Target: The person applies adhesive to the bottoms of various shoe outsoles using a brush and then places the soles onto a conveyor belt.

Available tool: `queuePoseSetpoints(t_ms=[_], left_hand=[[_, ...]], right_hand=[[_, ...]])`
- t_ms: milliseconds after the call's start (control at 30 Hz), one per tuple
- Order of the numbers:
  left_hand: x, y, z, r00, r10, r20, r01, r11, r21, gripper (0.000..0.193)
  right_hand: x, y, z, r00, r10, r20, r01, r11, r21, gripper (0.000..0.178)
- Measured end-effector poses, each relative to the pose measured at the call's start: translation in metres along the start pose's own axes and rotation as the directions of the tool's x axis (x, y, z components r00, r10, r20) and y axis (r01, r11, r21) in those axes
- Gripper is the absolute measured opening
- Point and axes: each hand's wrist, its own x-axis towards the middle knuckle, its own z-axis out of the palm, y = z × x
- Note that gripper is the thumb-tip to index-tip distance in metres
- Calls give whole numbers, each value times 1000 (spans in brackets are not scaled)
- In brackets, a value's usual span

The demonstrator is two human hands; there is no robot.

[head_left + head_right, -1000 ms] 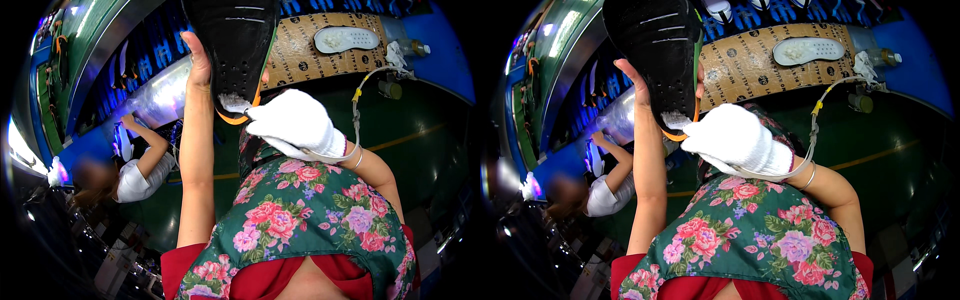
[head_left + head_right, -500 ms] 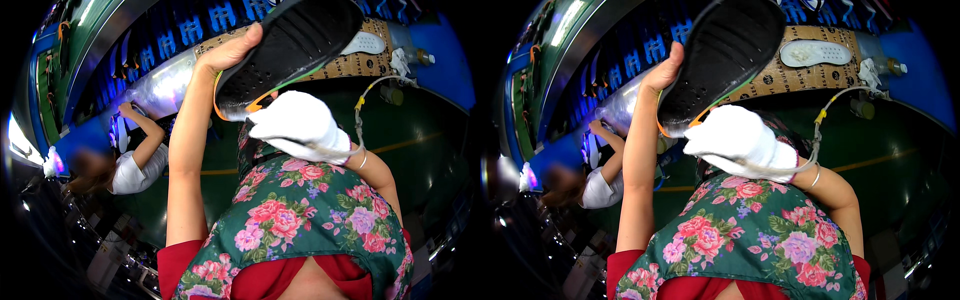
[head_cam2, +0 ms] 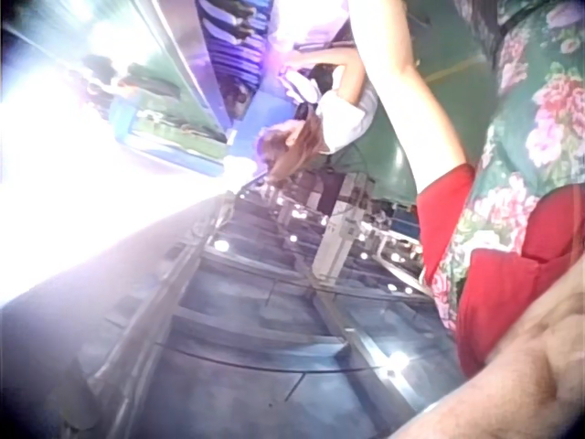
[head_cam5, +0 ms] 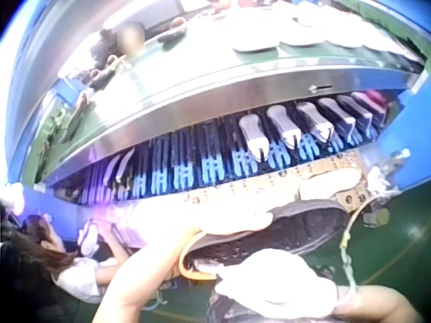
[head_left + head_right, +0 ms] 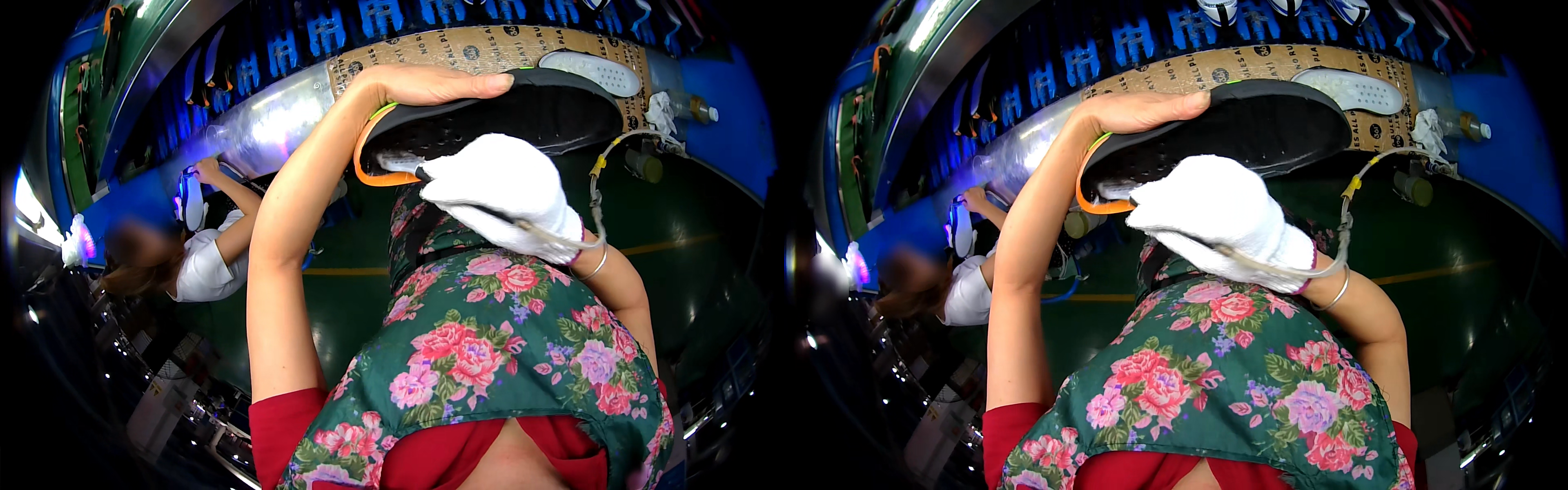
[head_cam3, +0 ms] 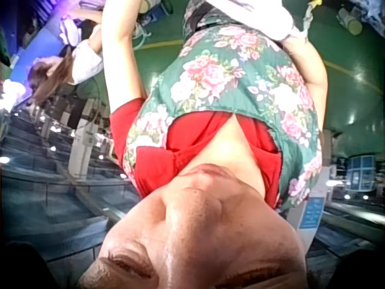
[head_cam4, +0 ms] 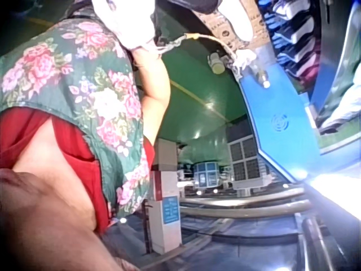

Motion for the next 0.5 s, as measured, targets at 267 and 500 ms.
queuePoseSetpoints(t_ms=[267,500], left_hand=[[-6,-3,-2,999,-35,25,38,988,-149,103],[19,-70,25,999,11,-45,-46,399,-916,103]], right_hand=[[-9,-1,-20,943,334,-4,-304,864,401,16],[-5,-8,-33,890,306,-338,-322,947,11,17]])
